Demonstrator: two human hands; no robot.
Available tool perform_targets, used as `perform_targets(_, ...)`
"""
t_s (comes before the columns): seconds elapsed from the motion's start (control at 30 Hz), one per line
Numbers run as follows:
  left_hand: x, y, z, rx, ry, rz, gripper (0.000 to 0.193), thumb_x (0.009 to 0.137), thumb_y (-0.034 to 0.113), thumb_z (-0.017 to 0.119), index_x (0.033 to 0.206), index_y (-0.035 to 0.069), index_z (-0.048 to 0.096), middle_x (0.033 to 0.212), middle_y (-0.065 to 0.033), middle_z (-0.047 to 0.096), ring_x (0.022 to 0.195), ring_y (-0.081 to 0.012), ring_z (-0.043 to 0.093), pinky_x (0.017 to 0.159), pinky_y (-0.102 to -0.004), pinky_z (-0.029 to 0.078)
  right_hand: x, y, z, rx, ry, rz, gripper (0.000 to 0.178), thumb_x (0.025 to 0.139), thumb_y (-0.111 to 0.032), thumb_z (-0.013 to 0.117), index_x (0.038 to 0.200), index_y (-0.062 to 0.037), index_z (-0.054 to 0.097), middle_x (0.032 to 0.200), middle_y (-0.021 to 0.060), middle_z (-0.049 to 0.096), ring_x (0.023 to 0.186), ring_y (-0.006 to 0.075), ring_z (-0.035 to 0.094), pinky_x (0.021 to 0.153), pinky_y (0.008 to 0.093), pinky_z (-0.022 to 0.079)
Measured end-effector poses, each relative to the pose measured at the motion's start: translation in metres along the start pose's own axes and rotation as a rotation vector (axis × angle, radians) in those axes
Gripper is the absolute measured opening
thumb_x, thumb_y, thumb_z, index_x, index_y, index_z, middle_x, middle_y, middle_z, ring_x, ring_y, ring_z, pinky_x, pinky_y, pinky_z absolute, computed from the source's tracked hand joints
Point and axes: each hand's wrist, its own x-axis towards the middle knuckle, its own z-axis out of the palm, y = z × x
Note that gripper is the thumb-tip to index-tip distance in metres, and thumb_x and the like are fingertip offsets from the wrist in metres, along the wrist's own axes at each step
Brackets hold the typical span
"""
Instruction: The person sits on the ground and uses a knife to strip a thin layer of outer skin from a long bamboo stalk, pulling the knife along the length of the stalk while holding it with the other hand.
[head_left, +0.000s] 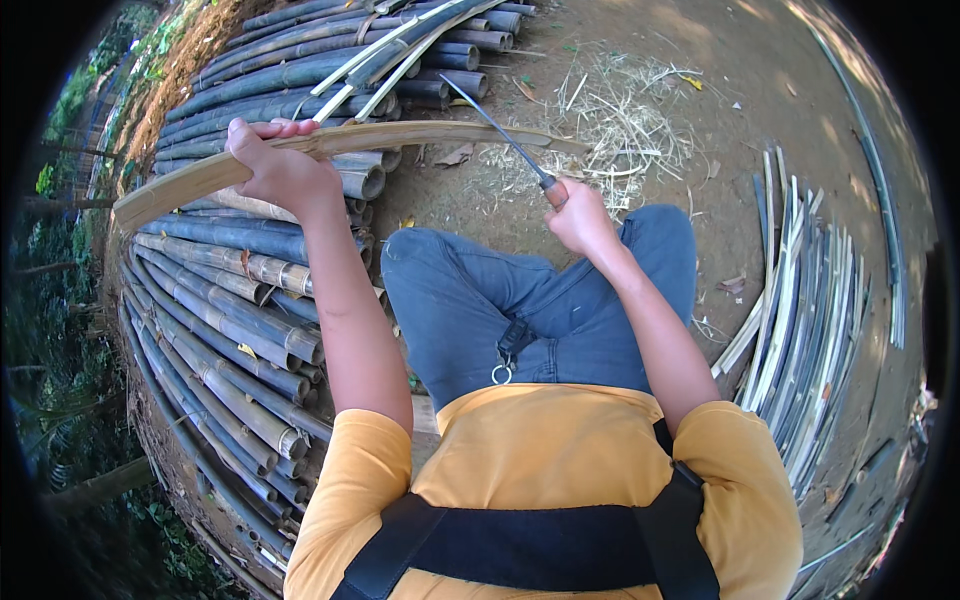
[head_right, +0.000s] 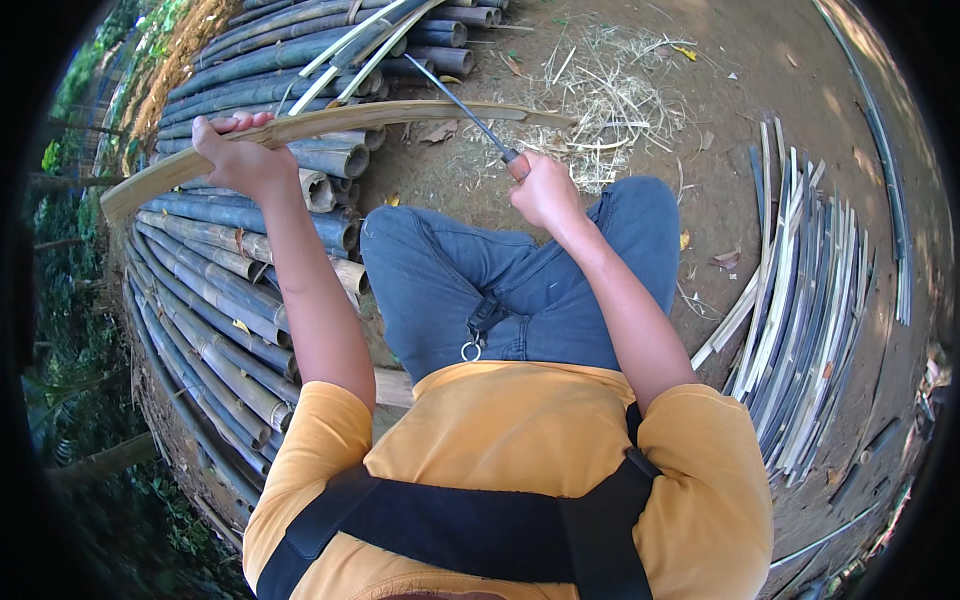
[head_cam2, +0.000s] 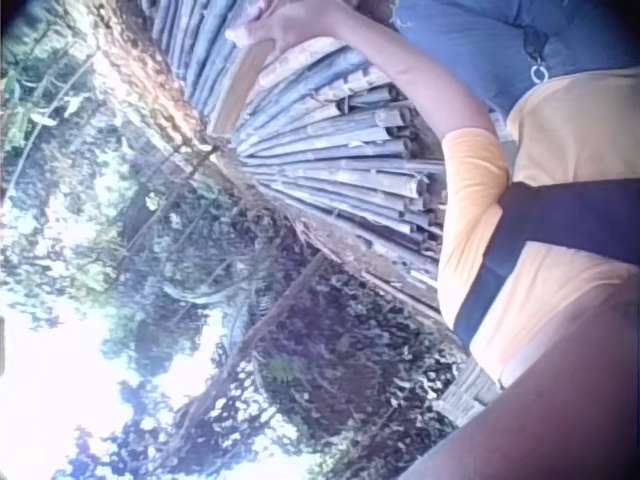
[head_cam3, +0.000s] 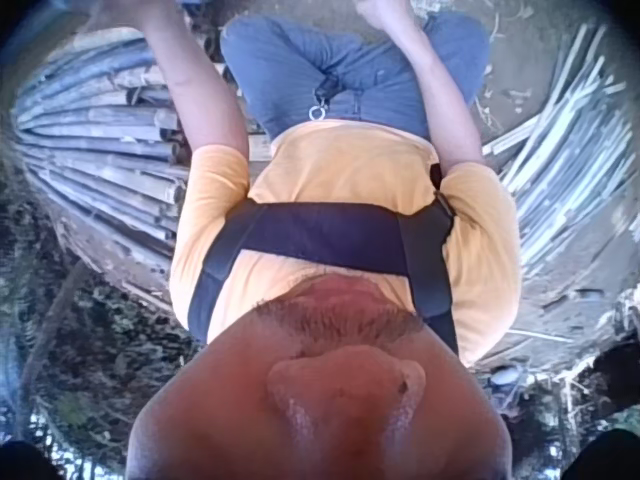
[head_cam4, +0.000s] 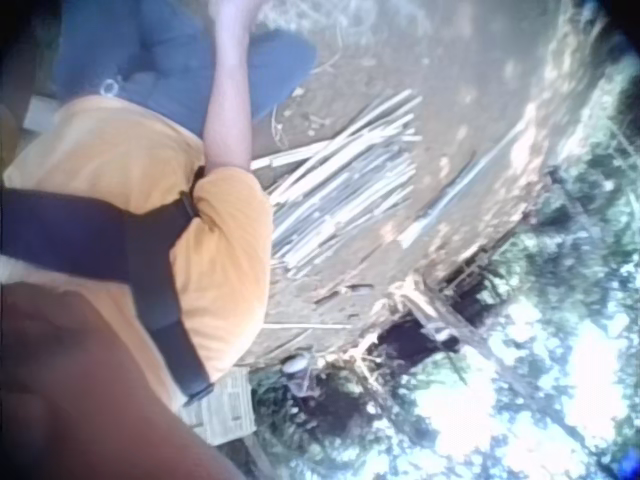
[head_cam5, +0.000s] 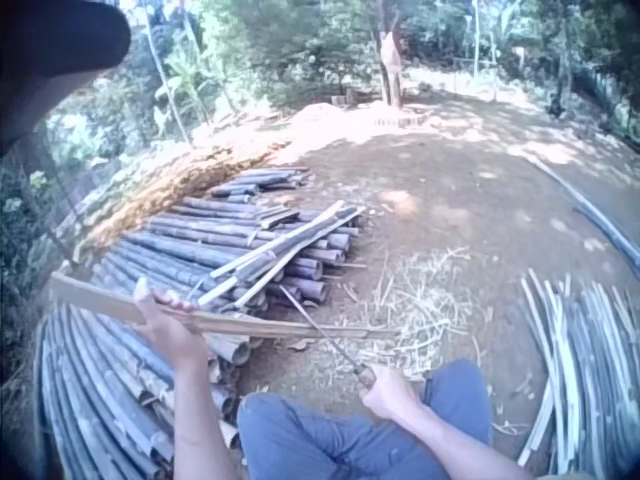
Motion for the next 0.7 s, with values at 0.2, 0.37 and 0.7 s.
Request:
perform_targets(0.2,0.007,-0.003,-0.015,0.020,0.056,-0.022,0.033,0.096,0.031,0.054,0.075,0.006,0.045,0.067,-0.0074,0.050,0.054,-0.0188,0.053,0.054,-0.0339,0.054,0.067,0.083,0.012,-0.047,0.056,0.180,0.027,0.097,-0.024,0.051,0.091,-0.0001,0.061,0.090,0.0259,0.068,0.090,0.0441,0.066,0.079,0.0496,0.051)
perform_targets(0.37,0.011,-0.005,-0.022,0.037,0.017,-0.023,0.030,0.096,0.029,0.052,0.077,0.007,0.045,0.068,-0.0071,0.050,0.054,-0.0186,0.053,0.058,-0.0354,0.053,0.033,0.009,-0.003,-0.104,-0.085,-0.006,0.028,0.100,-0.023,0.049,0.098,-0.0001,0.065,0.097,0.0250,0.069,0.094,0.0397,0.068,0.084,0.0484,0.053)
perform_targets(0.7,0.016,-0.011,-0.046,-0.009,-0.127,-0.064,0.035,0.092,0.031,0.048,0.066,0.007,0.043,0.058,-0.0056,0.042,0.054,-0.0175,0.046,0.054,-0.0316,0.048,0.079,0.076,-0.018,-0.109,-0.104,0.216,0.023,0.091,-0.023,0.064,0.092,-0.0006,0.067,0.086,0.0219,0.069,0.088,0.0377,0.069,0.077,0.0435,0.053)
